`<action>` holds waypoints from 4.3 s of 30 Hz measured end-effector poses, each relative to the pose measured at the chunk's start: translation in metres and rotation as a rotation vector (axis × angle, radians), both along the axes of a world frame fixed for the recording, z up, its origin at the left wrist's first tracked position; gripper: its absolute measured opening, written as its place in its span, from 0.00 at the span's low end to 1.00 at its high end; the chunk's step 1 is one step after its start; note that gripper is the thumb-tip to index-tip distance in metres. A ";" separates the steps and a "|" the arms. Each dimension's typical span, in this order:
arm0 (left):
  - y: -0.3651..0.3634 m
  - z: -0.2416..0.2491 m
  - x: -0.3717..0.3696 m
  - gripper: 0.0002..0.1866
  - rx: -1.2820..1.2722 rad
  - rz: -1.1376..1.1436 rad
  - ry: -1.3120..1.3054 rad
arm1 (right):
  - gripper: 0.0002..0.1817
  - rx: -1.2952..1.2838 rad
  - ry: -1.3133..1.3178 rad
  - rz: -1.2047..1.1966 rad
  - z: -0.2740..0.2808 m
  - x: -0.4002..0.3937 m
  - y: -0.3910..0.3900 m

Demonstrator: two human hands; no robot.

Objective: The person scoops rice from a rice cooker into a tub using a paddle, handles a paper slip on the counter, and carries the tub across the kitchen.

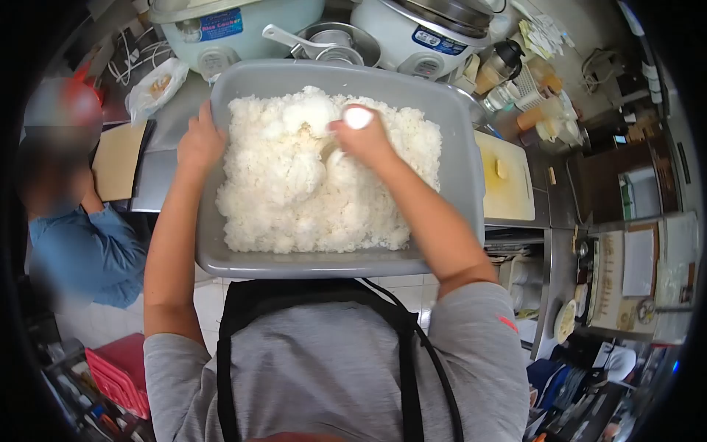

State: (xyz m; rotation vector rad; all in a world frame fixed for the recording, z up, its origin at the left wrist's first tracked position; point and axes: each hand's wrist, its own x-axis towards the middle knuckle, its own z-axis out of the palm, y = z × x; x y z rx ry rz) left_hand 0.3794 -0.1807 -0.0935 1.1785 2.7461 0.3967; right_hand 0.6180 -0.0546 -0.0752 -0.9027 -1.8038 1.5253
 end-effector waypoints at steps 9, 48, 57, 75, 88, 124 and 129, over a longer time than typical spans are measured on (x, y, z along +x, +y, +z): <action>0.000 0.002 0.002 0.28 0.039 0.021 -0.019 | 0.09 0.212 0.230 0.409 0.063 -0.023 -0.058; -0.005 -0.003 -0.005 0.25 0.149 0.014 -0.067 | 0.07 0.216 0.027 0.209 -0.026 -0.101 0.024; -0.003 0.004 -0.003 0.23 0.104 0.047 -0.132 | 0.09 0.303 0.310 0.176 0.046 -0.163 0.005; 0.000 0.003 -0.001 0.26 0.136 0.013 -0.120 | 0.13 0.206 -0.136 0.851 0.018 -0.056 -0.061; 0.000 -0.005 -0.011 0.28 0.230 -0.024 -0.109 | 0.06 0.413 0.033 0.557 -0.012 -0.088 -0.028; 0.079 -0.113 -0.150 0.21 0.337 -0.494 -0.074 | 0.19 0.851 -1.424 -0.323 0.088 0.007 -0.069; 0.106 -0.121 -0.131 0.13 0.194 -0.672 0.101 | 0.09 0.621 -1.797 -0.096 0.053 -0.014 -0.104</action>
